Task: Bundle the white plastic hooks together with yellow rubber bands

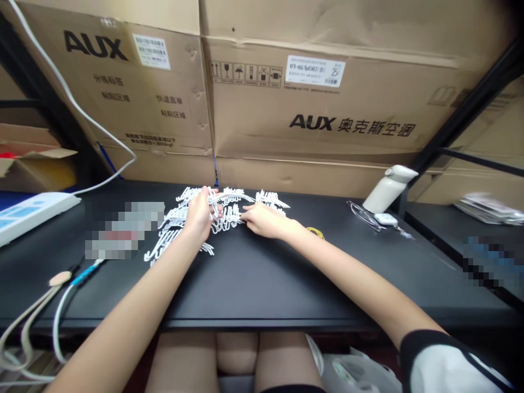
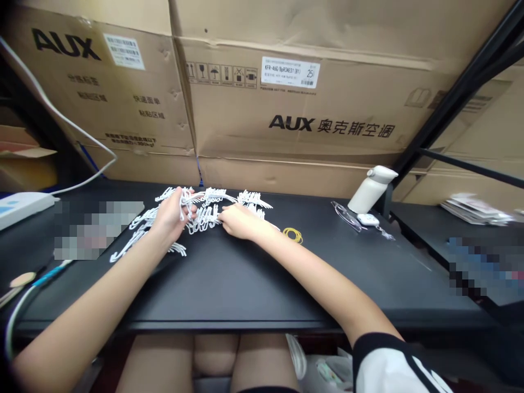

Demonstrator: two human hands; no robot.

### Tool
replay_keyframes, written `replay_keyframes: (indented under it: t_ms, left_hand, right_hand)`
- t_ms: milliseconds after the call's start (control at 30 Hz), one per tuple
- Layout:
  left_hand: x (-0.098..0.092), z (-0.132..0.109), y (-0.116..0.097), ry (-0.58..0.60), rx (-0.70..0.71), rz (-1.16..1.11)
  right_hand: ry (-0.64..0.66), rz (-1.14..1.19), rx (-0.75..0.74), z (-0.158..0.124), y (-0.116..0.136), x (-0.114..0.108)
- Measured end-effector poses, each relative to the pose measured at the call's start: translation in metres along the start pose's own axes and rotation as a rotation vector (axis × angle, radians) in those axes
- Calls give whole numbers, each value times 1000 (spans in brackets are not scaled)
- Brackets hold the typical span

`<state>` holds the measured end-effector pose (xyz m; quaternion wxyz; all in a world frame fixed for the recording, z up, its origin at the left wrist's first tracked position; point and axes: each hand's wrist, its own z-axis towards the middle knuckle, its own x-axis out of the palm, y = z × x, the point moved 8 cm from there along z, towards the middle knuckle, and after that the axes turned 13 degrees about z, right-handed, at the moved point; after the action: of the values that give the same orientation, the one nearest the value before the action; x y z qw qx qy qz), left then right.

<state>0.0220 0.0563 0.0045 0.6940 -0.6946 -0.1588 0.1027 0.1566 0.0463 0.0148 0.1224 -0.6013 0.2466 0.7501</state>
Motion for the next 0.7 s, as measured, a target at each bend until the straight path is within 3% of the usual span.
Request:
replay_keyframes:
  t_ms: [200, 433, 700]
  left_hand:
    - [1, 0, 0, -4, -2, 12]
    - [2, -3, -3, -16, 21, -6]
    - [4, -4, -5, 4, 39, 31]
  right_hand:
    - [-142, 117, 80, 0, -16, -6]
    - [-156, 164, 97, 1, -17, -1]
    - [-198, 161, 234, -1, -32, 0]
